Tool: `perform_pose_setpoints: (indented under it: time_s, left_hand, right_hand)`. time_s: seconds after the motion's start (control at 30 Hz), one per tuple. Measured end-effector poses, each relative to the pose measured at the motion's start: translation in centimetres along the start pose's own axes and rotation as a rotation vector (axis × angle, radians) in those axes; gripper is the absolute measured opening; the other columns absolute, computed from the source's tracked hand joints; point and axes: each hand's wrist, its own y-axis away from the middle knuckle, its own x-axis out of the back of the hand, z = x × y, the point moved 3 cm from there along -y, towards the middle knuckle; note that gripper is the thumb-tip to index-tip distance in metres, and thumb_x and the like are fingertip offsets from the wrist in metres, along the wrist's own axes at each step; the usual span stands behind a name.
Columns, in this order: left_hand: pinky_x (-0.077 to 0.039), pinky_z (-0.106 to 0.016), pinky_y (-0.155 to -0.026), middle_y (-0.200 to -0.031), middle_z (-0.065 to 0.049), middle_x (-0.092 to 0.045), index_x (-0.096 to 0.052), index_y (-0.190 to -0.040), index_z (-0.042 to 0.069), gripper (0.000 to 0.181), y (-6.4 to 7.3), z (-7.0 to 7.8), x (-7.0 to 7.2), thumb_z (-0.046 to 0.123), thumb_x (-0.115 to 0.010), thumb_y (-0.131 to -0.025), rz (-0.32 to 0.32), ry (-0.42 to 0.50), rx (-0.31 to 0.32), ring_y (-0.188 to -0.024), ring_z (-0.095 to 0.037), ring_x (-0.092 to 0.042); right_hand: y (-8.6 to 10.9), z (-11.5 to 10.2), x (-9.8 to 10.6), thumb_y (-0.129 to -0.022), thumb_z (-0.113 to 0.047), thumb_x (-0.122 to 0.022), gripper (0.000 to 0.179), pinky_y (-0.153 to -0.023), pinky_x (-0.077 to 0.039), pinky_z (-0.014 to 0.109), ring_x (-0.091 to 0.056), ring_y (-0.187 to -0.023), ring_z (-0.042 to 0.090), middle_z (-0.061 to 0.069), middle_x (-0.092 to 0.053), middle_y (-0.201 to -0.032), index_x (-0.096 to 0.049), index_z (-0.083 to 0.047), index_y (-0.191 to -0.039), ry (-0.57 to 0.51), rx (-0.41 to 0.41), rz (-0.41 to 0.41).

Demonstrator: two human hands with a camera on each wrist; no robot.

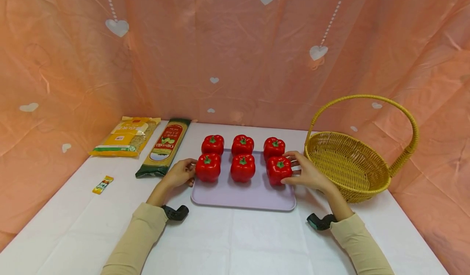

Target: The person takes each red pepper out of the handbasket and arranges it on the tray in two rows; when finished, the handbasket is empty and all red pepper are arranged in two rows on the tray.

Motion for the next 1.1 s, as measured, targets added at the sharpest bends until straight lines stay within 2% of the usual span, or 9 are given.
perform_pose_setpoints:
  time_s: [0.57, 0.83, 1.1]
  left_hand:
    - [-0.052, -0.026, -0.052, -0.086, -0.014, -0.05, -0.042, -0.127, -0.011, 0.036, -0.1, -0.1, -0.1, -0.003, -0.042, -0.092, -0.007, 0.008, 0.019, -0.059, -0.015, -0.052]
    - [-0.052, -0.026, -0.053, -0.087, -0.014, -0.05, -0.042, -0.128, -0.011, 0.037, -0.2, -0.1, -0.2, -0.003, -0.043, -0.092, -0.015, 0.009, 0.026, -0.059, -0.015, -0.052]
    - [-0.051, -0.026, -0.053, -0.087, -0.014, -0.051, -0.042, -0.127, -0.011, 0.036, -0.2, 0.0, -0.2, -0.002, -0.043, -0.092, -0.014, 0.012, 0.028, -0.06, -0.015, -0.052]
  right_hand:
    - [-0.5, -0.5, -0.9, -0.067, -0.016, -0.084, 0.076, -0.081, -0.054, 0.042, -0.053, -0.103, 0.035, 0.02, -0.05, -0.117, -0.04, -0.001, -0.127, 0.022, -0.01, 0.049]
    - [-0.1, -0.2, -0.3, -0.067, -0.016, -0.084, 0.078, -0.084, -0.052, 0.047, -0.052, -0.103, 0.034, 0.021, -0.047, -0.118, -0.038, -0.002, -0.129, -0.011, -0.011, 0.052]
    - [0.6, -1.3, 0.8, -0.069, -0.018, -0.083, 0.08, -0.088, -0.048, 0.051, -0.051, -0.106, 0.038, 0.025, -0.046, -0.121, -0.036, -0.002, -0.132, 0.001, -0.029, 0.06]
